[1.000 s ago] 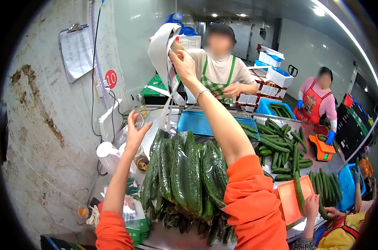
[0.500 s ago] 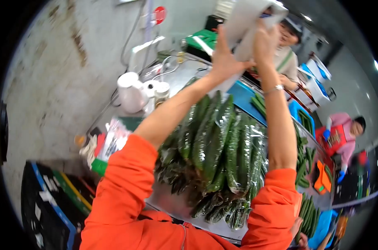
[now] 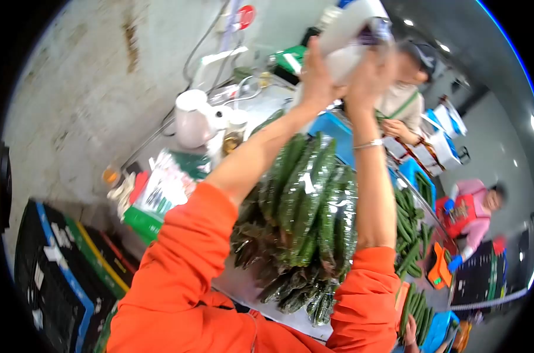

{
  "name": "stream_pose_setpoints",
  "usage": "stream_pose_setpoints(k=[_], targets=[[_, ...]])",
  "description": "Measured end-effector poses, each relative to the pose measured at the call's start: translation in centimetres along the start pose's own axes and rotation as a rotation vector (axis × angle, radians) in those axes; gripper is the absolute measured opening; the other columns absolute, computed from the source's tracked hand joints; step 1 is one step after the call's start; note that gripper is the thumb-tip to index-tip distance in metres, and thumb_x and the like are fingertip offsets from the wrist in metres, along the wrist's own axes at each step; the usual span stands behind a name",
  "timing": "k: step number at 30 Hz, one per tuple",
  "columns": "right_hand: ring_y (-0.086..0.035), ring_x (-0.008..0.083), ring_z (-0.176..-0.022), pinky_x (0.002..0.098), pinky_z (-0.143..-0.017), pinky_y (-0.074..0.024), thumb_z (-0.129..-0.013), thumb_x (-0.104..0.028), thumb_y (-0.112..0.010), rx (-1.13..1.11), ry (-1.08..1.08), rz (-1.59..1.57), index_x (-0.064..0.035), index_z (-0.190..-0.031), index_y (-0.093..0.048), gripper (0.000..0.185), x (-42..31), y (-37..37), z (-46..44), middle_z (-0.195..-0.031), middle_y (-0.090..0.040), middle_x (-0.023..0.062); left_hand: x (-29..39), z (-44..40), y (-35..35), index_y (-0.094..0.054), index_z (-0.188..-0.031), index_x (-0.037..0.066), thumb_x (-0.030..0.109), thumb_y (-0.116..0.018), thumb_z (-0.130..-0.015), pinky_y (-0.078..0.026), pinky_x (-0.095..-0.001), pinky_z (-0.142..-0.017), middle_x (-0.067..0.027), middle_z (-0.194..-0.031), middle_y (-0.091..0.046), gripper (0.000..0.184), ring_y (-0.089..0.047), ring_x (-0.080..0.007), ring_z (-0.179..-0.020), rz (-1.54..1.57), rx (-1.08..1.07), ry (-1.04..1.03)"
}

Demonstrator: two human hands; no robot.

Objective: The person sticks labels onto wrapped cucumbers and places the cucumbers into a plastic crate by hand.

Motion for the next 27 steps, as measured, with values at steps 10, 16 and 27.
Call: stream_pose_setpoints(k=[10,16,27], targets=[[-0.053,0.0158,-0.101,0.024,-0.088,-0.0391,-0.082,0.001,-0.042,-0.134,0.438,0.001,0.0016,-0.115,-0.051,0.034,-14.6,-3.0,3.0,-0.115,-0.054,0.0103,5.7,-1.9,9.6,-0.023,-0.127,-0.004,0.029,-0.076,-0.058,-0.037,-0.0397,-0.086,-0.0154,-0.106,-0.048,0.093,-0.05,-0.0274,-0.094,0.587,0.371,-0.039],[-0.048,0.0183,-0.112,0.0287,-0.093,-0.0371,-0.085,-0.01,-0.055,-0.401,0.327,-0.326,-0.0025,-0.126,-0.041,0.045,-21.5,-9.1,3.1,-0.123,-0.049,0.0117,7.5,-5.5,17.8,-0.033,-0.121,0.0,0.018,-0.068,-0.072,-0.047,-0.032,-0.071,-0.0111,-0.096,-0.058,0.063,-0.059,-0.0202,-0.084,0.595,0.64,-0.146],[-0.031,0.0275,-0.125,0.0352,-0.102,-0.0255,-0.065,-0.023,-0.075,-0.617,0.152,-0.245,-0.0034,-0.137,-0.016,0.095,-18.7,-9.1,8.5,-0.136,-0.03,0.0193,15.5,-11.9,32.1,-0.046,-0.11,0.001,0.001,-0.058,-0.068,-0.044,-0.0278,-0.072,-0.009,-0.095,-0.056,0.044,-0.054,-0.0189,-0.083,1.036,0.54,0.015]])
Point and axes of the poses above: each hand's wrist, its own z-axis away from the middle knuckle, its own y-axis out of the back of the hand, x = y × z, the point moved 10 cm from there along -z, towards the middle knuckle
